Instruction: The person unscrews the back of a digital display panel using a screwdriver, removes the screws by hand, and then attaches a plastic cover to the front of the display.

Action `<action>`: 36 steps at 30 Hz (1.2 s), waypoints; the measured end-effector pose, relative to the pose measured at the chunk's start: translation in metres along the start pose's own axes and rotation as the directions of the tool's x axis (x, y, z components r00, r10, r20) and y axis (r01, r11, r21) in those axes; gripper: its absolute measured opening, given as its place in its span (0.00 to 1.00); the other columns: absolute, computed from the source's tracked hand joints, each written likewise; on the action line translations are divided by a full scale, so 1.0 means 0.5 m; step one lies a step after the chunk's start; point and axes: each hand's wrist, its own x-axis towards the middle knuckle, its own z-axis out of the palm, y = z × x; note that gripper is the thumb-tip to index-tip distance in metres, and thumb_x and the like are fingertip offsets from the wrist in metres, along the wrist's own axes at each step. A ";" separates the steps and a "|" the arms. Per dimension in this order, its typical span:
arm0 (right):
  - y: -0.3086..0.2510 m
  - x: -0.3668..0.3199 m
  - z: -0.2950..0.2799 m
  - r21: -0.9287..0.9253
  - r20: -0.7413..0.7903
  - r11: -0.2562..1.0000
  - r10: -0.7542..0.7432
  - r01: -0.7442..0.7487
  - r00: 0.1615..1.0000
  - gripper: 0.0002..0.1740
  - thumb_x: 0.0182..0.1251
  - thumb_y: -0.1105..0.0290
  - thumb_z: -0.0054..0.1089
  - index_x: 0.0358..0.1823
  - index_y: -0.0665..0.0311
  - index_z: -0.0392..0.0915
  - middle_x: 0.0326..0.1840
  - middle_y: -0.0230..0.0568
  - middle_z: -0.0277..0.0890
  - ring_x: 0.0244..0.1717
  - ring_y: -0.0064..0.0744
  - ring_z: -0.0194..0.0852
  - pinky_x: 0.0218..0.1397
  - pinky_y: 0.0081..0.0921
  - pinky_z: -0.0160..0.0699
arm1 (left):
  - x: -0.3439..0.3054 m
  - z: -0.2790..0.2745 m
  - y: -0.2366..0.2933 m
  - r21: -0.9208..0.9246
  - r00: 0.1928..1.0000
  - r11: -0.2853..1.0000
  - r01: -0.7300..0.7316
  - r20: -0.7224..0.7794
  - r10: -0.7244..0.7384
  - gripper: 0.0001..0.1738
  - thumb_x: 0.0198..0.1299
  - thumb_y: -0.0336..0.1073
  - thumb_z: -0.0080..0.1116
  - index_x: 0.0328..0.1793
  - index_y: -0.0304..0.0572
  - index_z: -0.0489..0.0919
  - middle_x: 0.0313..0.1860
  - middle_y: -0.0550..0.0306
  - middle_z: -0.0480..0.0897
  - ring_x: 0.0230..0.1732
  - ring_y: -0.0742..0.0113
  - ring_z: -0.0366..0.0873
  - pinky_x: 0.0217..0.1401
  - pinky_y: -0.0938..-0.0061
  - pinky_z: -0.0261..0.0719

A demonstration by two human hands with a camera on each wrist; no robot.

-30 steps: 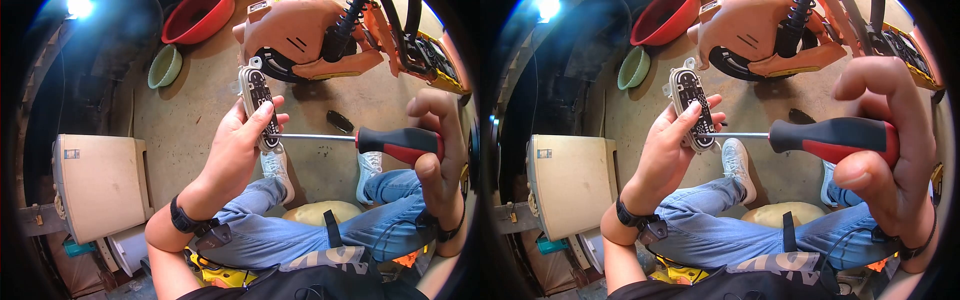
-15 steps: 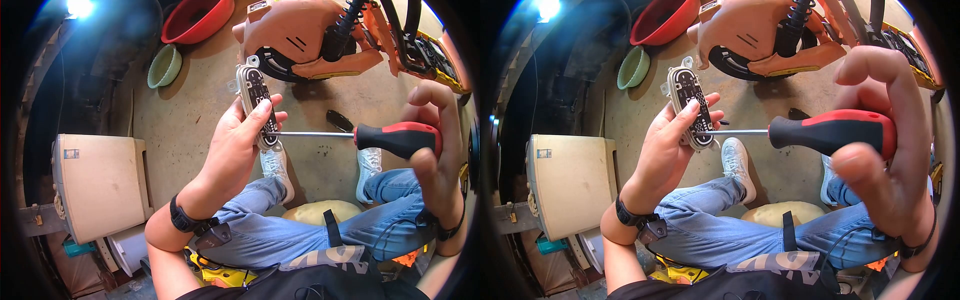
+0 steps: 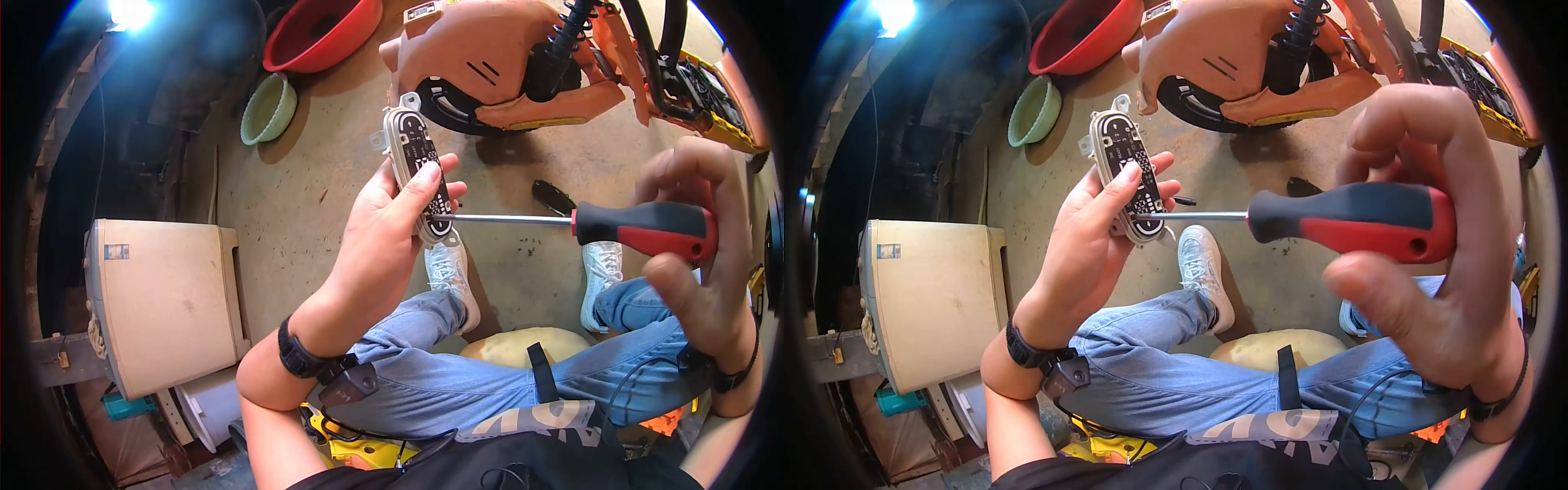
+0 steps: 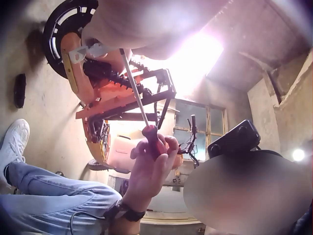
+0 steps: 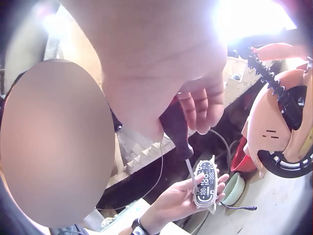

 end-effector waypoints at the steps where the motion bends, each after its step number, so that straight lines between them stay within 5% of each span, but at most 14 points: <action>1: 0.007 0.000 0.006 0.025 -0.028 0.998 -0.052 0.053 0.998 0.35 0.65 0.43 0.63 0.58 0.63 0.62 0.45 0.41 0.66 0.42 0.27 0.68 0.46 0.25 0.69 | 0.001 -0.001 0.001 -0.002 1.000 1.000 0.006 -0.016 -0.006 0.20 0.75 0.39 0.52 0.66 0.35 0.70 0.65 0.48 0.78 0.54 0.64 0.81 0.57 0.68 0.80; 4: 0.028 0.005 -0.018 -0.017 0.137 0.964 -0.259 0.264 0.956 0.34 0.66 0.44 0.63 0.58 0.63 0.64 0.45 0.41 0.66 0.44 0.28 0.68 0.50 0.27 0.69 | 0.001 -0.003 0.000 -0.001 1.000 1.000 0.006 -0.023 -0.006 0.20 0.75 0.40 0.53 0.66 0.36 0.70 0.65 0.49 0.78 0.54 0.65 0.81 0.56 0.69 0.80; 8: 0.011 0.001 -0.033 -0.082 0.197 0.962 -0.241 0.261 0.950 0.34 0.67 0.42 0.62 0.57 0.64 0.66 0.45 0.41 0.66 0.44 0.27 0.68 0.48 0.27 0.69 | -0.001 0.000 -0.003 0.011 1.000 1.000 -0.006 -0.001 0.006 0.20 0.75 0.40 0.53 0.66 0.36 0.70 0.65 0.49 0.78 0.54 0.66 0.82 0.55 0.70 0.81; 10: 0.005 -0.006 -0.018 0.020 0.022 0.996 0.082 -0.082 0.996 0.35 0.68 0.39 0.60 0.54 0.66 0.67 0.46 0.40 0.65 0.43 0.26 0.68 0.46 0.25 0.70 | -0.002 0.000 -0.001 0.020 1.000 1.000 -0.011 0.000 0.011 0.20 0.75 0.40 0.53 0.66 0.36 0.70 0.66 0.49 0.78 0.53 0.67 0.82 0.55 0.70 0.81; 15: 0.003 0.000 0.010 0.078 -0.034 0.997 -0.026 0.029 0.999 0.42 0.63 0.38 0.65 0.62 0.63 0.59 0.46 0.41 0.65 0.41 0.28 0.69 0.48 0.25 0.71 | 0.000 -0.002 -0.001 0.020 1.000 0.999 -0.025 -0.019 0.025 0.20 0.75 0.39 0.53 0.66 0.36 0.70 0.66 0.49 0.77 0.53 0.67 0.82 0.54 0.70 0.81; 18: 0.009 -0.005 0.007 0.077 -0.013 0.993 -0.089 0.090 0.996 0.40 0.64 0.38 0.64 0.59 0.63 0.61 0.45 0.41 0.64 0.41 0.28 0.69 0.48 0.25 0.70 | 0.000 -0.005 -0.004 0.019 1.000 1.000 -0.022 -0.018 0.022 0.20 0.75 0.39 0.53 0.66 0.36 0.70 0.66 0.49 0.77 0.53 0.67 0.82 0.54 0.70 0.81; 21: -0.001 -0.008 -0.018 -0.044 0.061 0.997 0.074 -0.071 0.995 0.38 0.65 0.36 0.60 0.56 0.63 0.64 0.44 0.40 0.63 0.41 0.27 0.69 0.46 0.25 0.70 | -0.001 -0.003 -0.005 0.016 1.000 1.000 -0.023 -0.015 0.023 0.20 0.75 0.39 0.53 0.66 0.36 0.70 0.66 0.49 0.77 0.53 0.67 0.81 0.54 0.70 0.81; 26: 0.010 -0.008 -0.013 -0.006 0.081 0.995 0.104 -0.104 0.991 0.40 0.64 0.33 0.59 0.55 0.64 0.63 0.45 0.40 0.63 0.40 0.26 0.67 0.45 0.25 0.69 | -0.001 -0.003 -0.003 0.026 1.000 1.000 -0.017 -0.008 0.017 0.20 0.75 0.39 0.53 0.66 0.37 0.70 0.65 0.49 0.78 0.54 0.66 0.81 0.54 0.70 0.81; 29: 0.019 -0.004 -0.003 0.053 0.067 0.998 -0.043 0.039 0.997 0.42 0.59 0.42 0.70 0.60 0.62 0.59 0.45 0.41 0.63 0.41 0.28 0.66 0.47 0.26 0.69 | 0.001 -0.005 -0.001 0.027 0.999 0.999 -0.019 -0.035 0.020 0.20 0.74 0.39 0.53 0.66 0.37 0.70 0.65 0.49 0.78 0.54 0.66 0.81 0.54 0.70 0.81; 36: 0.003 -0.005 -0.026 -0.097 0.167 0.989 -0.090 0.108 0.982 0.32 0.65 0.46 0.63 0.54 0.65 0.64 0.44 0.42 0.63 0.40 0.29 0.64 0.47 0.27 0.67 | -0.001 -0.006 -0.003 0.016 1.000 1.000 -0.007 -0.015 0.007 0.20 0.74 0.40 0.54 0.66 0.37 0.70 0.65 0.49 0.78 0.54 0.66 0.81 0.55 0.70 0.81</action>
